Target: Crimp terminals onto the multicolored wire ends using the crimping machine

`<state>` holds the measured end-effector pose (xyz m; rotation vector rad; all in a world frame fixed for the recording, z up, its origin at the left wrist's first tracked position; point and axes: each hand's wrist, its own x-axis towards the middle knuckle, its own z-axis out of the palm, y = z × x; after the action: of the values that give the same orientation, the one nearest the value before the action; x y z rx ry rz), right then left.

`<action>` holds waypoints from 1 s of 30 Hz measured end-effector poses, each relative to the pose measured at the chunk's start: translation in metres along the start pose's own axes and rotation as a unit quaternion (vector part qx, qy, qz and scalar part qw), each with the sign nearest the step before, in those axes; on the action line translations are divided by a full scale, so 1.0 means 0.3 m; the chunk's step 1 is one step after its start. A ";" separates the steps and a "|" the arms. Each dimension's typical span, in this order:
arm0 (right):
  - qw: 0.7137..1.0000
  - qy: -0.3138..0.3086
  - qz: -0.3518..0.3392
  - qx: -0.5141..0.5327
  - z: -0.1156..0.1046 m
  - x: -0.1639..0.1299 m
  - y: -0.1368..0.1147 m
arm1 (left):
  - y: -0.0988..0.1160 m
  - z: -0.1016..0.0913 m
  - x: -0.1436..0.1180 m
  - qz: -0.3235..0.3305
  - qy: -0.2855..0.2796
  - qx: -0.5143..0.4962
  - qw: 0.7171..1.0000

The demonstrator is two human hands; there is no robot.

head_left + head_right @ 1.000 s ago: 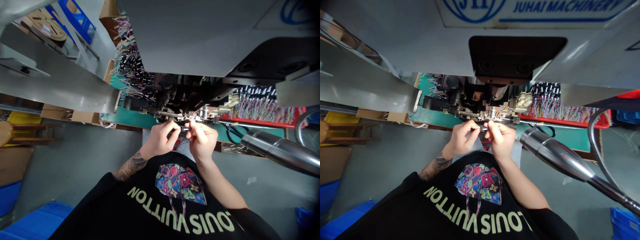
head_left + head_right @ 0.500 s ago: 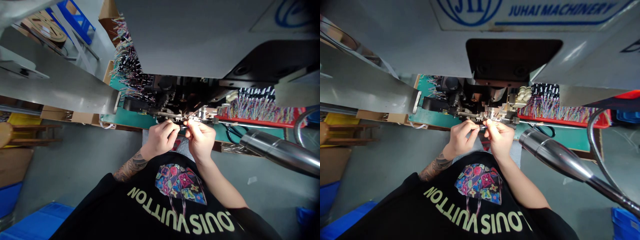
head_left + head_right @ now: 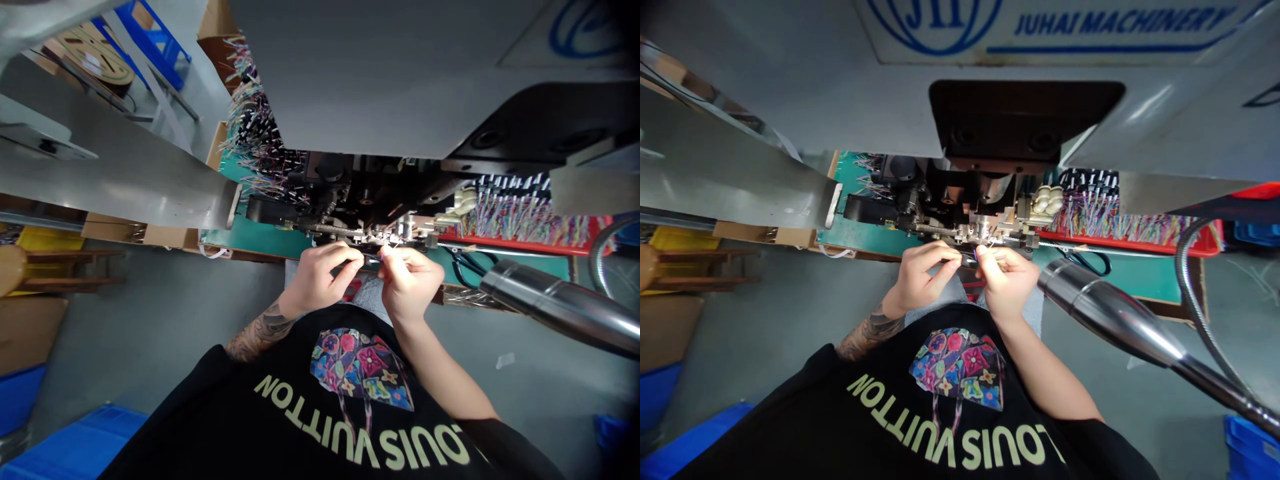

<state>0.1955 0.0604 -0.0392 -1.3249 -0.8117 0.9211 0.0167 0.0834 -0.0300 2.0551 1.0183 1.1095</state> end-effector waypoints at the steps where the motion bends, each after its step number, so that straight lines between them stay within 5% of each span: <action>1: 1.000 -0.003 0.011 -0.001 0.005 0.004 -0.002 | 0.001 0.007 -0.001 0.003 0.008 0.015 1.000; 17: 0.998 -0.045 0.010 -0.038 -0.014 0.026 -0.005 | -0.001 0.009 0.000 0.083 0.048 0.141 0.985; 22: 0.989 -0.128 0.071 -0.003 -0.050 0.033 -0.001 | 0.010 -0.014 0.005 0.015 -0.014 0.028 0.999; 26: 0.997 -0.077 0.020 -0.017 -0.040 0.011 -0.007 | 0.019 -0.022 0.011 -0.059 -0.037 -0.044 0.997; 30: 0.998 -0.019 -0.024 -0.051 -0.019 0.001 -0.015 | 0.024 -0.004 0.015 -0.035 -0.002 -0.007 0.999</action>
<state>0.2011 0.0581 -0.0352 -1.3725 -0.9273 0.8790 0.0197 0.0834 -0.0220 1.9933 1.0691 1.0733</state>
